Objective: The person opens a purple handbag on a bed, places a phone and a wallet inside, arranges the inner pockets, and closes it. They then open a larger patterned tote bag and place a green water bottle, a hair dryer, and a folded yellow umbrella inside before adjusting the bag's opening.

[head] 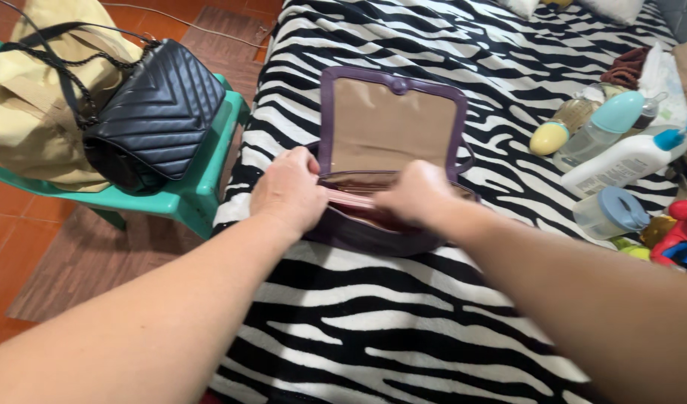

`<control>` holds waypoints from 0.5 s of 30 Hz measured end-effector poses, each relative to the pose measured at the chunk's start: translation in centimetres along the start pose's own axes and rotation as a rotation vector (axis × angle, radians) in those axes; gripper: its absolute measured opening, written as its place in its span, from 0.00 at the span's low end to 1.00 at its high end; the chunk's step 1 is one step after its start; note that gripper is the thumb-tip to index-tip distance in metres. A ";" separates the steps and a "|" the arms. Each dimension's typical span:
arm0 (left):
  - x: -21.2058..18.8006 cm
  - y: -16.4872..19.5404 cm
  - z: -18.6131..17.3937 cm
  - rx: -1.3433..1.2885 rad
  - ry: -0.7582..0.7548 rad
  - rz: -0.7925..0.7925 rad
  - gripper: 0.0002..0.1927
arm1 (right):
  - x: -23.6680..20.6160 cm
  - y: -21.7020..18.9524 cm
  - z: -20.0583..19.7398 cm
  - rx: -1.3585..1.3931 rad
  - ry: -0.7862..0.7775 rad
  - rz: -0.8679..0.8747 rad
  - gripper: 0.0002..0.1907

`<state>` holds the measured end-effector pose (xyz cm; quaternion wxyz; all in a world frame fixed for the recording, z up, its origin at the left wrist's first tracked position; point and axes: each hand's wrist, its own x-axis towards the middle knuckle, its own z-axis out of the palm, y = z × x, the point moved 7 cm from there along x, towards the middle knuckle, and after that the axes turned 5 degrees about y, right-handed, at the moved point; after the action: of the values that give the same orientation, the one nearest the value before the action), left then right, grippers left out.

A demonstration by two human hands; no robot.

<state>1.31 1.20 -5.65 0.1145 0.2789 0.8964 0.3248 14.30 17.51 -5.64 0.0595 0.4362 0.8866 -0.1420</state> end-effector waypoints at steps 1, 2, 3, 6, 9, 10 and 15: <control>0.0 -0.1 0.0 0.010 -0.005 -0.007 0.07 | -0.1 1.7 -1.0 -0.082 -0.020 0.031 0.24; 0.1 -0.2 0.1 0.017 -0.010 -0.016 0.06 | -0.1 3.4 -1.8 -0.166 -0.040 0.062 0.25; 0.1 -0.1 0.2 0.019 -0.015 -0.007 0.07 | -0.1 4.4 -2.3 -0.222 -0.051 0.039 0.24; 0.1 0.4 0.5 0.067 0.015 0.060 0.11 | 0.4 7.1 -2.9 -0.300 -0.047 0.009 0.22; -0.3 1.8 0.0 0.238 0.146 0.266 0.13 | 0.8 7.7 -2.6 -0.225 0.154 -0.101 0.24; -0.6 2.6 -0.1 0.317 0.209 0.382 0.13 | 0.4 7.1 -3.1 -0.211 0.313 -0.247 0.28; -1.7 5.2 3.0 0.428 -0.031 0.718 0.14 | 1.5 9.8 -1.9 0.383 0.256 -0.111 0.54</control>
<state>6.08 5.09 -4.50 -0.0531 0.5961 0.7877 0.1463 21.15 24.86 -6.07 -0.1452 0.4044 0.8665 -0.2542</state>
